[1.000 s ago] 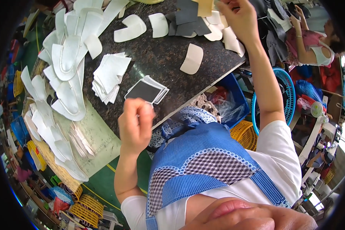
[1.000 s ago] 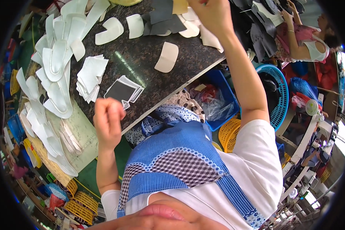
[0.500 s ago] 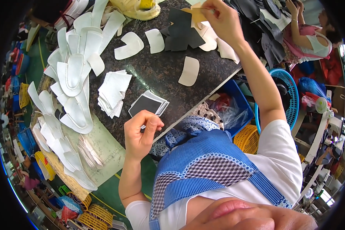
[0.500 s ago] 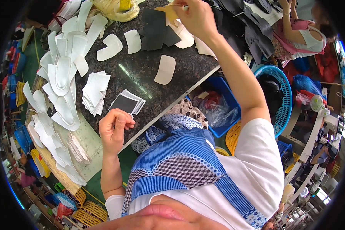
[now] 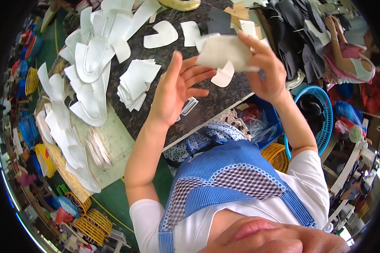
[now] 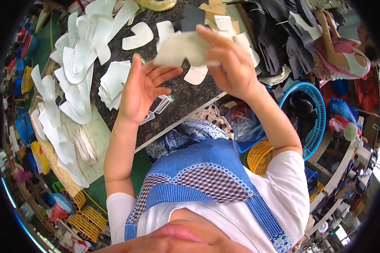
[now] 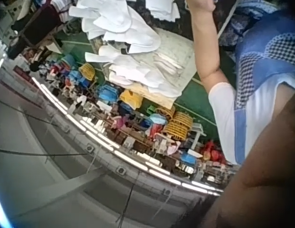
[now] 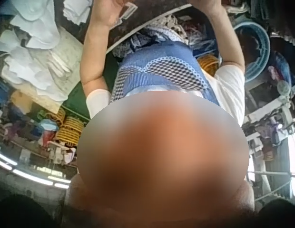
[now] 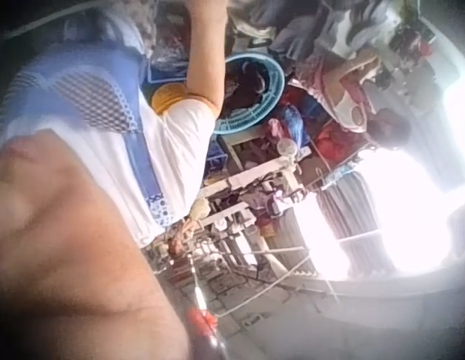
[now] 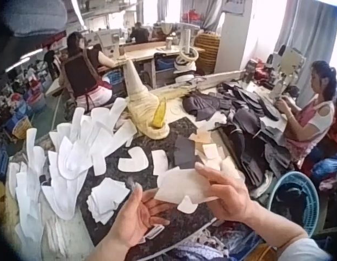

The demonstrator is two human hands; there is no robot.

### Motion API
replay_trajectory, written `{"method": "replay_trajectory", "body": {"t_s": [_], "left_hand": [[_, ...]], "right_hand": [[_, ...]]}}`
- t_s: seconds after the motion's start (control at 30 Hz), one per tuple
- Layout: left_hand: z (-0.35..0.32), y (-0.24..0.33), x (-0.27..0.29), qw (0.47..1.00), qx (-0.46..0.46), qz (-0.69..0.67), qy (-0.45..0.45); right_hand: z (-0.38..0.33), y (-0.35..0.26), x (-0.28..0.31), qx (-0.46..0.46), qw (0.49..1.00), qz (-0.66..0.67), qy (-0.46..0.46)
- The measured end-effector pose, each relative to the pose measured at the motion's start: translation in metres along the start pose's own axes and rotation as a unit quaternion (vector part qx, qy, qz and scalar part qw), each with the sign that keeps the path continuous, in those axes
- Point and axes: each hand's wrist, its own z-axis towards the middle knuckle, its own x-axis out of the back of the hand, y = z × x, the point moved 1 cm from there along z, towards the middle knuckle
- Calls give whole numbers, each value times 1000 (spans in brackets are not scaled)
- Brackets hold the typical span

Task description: Applying adhesive to shoe components and sorting them.

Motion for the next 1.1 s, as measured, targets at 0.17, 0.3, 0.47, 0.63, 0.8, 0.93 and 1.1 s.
{"method": "replay_trajectory", "body": {"t_s": [0.17, 0.3, 0.47, 0.63, 0.8, 0.93, 1.1], "left_hand": [[31, -7, 20, 982, -10, 185, 24], [40, 3, 31, 934, -80, 341, 73], [30, 13, 40, 517, -218, 812, 160], [-14, 3, 3, 937, -122, 328, 5], [-33, 6, 14, 922, -10, 384, 40], [-37, -9, 15, 857, -125, 499, 29], [-53, 1, 14, 844, -79, 530, 30]], "right_hand": [[-29, -15, -6, -24, 998, 34, -56], [-47, -15, 11, -126, 992, -3, -5], [-62, -9, 23, -162, 986, -35, 34], [-50, -38, -6, -123, 987, 101, -9], [-19, -44, -17, -127, 966, 211, -73], [0, -40, -36, -377, 832, 380, -147], [6, -40, -42, -493, 680, 479, -257]]}}
